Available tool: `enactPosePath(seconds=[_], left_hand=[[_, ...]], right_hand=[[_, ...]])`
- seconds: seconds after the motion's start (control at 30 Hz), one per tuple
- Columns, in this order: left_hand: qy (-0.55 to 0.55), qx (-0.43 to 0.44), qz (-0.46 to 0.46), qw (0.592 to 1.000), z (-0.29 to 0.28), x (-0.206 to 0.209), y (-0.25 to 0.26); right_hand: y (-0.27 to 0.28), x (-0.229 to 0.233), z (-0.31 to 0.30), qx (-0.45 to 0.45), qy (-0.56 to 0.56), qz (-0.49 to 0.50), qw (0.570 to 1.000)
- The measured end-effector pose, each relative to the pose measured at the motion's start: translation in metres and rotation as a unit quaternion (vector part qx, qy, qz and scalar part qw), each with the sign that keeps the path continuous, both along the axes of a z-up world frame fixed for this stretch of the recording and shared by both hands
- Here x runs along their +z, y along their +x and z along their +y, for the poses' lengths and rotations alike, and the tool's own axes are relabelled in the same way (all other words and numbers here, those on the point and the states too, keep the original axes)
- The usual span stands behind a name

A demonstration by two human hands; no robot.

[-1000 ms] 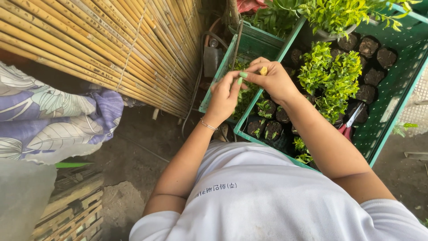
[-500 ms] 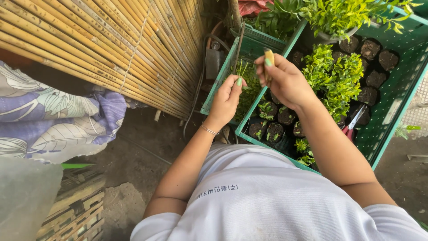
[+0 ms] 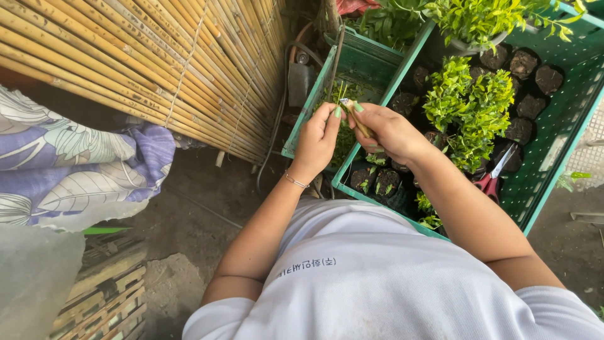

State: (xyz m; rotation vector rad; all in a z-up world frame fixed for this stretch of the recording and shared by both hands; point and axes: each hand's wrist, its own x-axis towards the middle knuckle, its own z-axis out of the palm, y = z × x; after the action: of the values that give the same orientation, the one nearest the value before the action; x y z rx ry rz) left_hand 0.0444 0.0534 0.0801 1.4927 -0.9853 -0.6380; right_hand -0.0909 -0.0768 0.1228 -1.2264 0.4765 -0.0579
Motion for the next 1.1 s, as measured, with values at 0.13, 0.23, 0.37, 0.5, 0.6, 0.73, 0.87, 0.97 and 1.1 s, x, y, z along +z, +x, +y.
enactPosePath(seconds=[0.13, 0.23, 0.37, 0.5, 0.6, 0.73, 0.87, 0.97, 1.1], left_hand=[[0.011, -0.006, 0.021, 1.0, 0.001, -0.006, -0.002], [0.028, -0.004, 0.029, 0.999, 0.002, -0.013, -0.004], [0.04, 0.013, 0.014, 0.999, 0.004, -0.023, -0.003], [0.035, 0.02, -0.004, 0.999, 0.004, -0.019, -0.002], [0.052, 0.02, -0.004, 0.998, 0.003, -0.008, -0.003], [0.07, 0.031, -0.031, 0.997, 0.003, -0.003, -0.004], [0.024, 0.032, -0.039, 0.998, 0.003, -0.008, -0.004], [0.103, 0.027, -0.031, 0.994, 0.006, -0.014, -0.008], [0.11, 0.021, 0.002, 0.994, 0.008, -0.026, -0.002]], right_hand=[[0.008, -0.007, -0.006, -0.034, -0.007, 0.021, 0.999], [0.011, -0.014, -0.018, -0.084, 0.022, 0.023, 0.996], [0.007, 0.002, -0.016, -0.094, 0.033, 0.038, 0.994], [0.006, 0.0, -0.004, -0.042, 0.005, 0.068, 0.997], [0.007, -0.008, -0.003, -0.008, 0.006, 0.071, 0.997], [0.012, -0.013, -0.005, -0.007, -0.001, 0.074, 0.997], [0.022, -0.016, -0.008, -0.048, -0.022, 0.087, 0.995], [0.029, -0.037, -0.032, -0.108, 0.014, 0.074, 0.991], [0.022, -0.031, -0.04, -0.138, 0.077, 0.033, 0.987]])
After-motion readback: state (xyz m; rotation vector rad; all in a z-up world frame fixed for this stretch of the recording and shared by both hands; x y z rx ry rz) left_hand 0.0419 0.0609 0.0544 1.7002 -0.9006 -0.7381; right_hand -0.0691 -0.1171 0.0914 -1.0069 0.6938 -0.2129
